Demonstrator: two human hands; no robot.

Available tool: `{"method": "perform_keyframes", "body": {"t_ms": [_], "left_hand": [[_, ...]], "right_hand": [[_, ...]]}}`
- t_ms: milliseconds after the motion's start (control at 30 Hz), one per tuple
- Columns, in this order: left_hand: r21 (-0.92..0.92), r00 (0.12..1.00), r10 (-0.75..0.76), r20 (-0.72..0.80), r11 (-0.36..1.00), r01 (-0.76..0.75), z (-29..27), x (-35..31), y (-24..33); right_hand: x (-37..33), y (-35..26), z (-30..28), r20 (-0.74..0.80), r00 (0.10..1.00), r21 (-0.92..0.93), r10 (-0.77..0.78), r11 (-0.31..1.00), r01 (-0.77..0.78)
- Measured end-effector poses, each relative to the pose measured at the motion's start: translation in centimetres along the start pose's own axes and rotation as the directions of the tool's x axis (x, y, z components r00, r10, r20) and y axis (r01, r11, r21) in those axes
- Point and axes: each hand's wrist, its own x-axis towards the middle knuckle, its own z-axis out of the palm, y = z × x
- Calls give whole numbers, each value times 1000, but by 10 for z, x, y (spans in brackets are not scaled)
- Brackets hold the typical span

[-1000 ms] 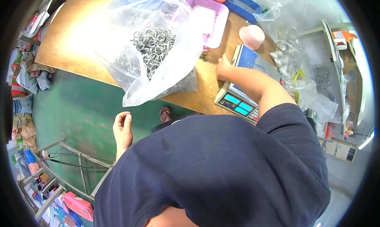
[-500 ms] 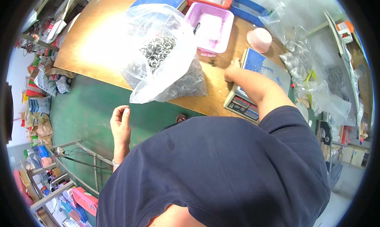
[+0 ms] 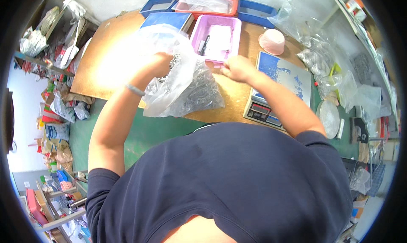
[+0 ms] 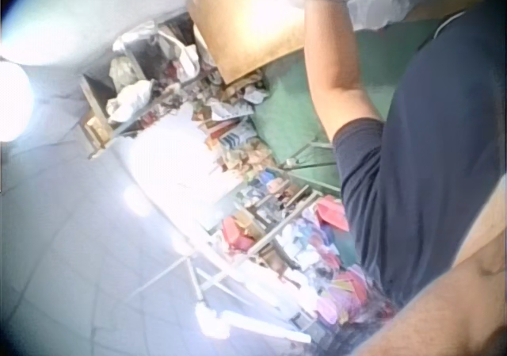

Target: The person removes metal components from a large plastic bag, places them on a digital scale to determine their weight, and writes on a small piece of paper.

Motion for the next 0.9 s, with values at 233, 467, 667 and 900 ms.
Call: {"method": "perform_keyframes", "body": {"t_ms": [233,467,667,900], "left_hand": [[-230,993,27,117,973,1,2,35,-1],[-751,968,-27,248,627,210,1,27,-10],[-943,946,-97,309,98,318,19,16,11],[-922,997,75,32,388,1,111,65,-82]], "right_hand": [[-126,3,0,-188,971,445,147,894,-49],[-175,33,2,-240,961,513,140,859,3],[-196,55,11,-206,971,569,124,822,16],[-203,57,6,-199,963,497,185,865,-64]]}}
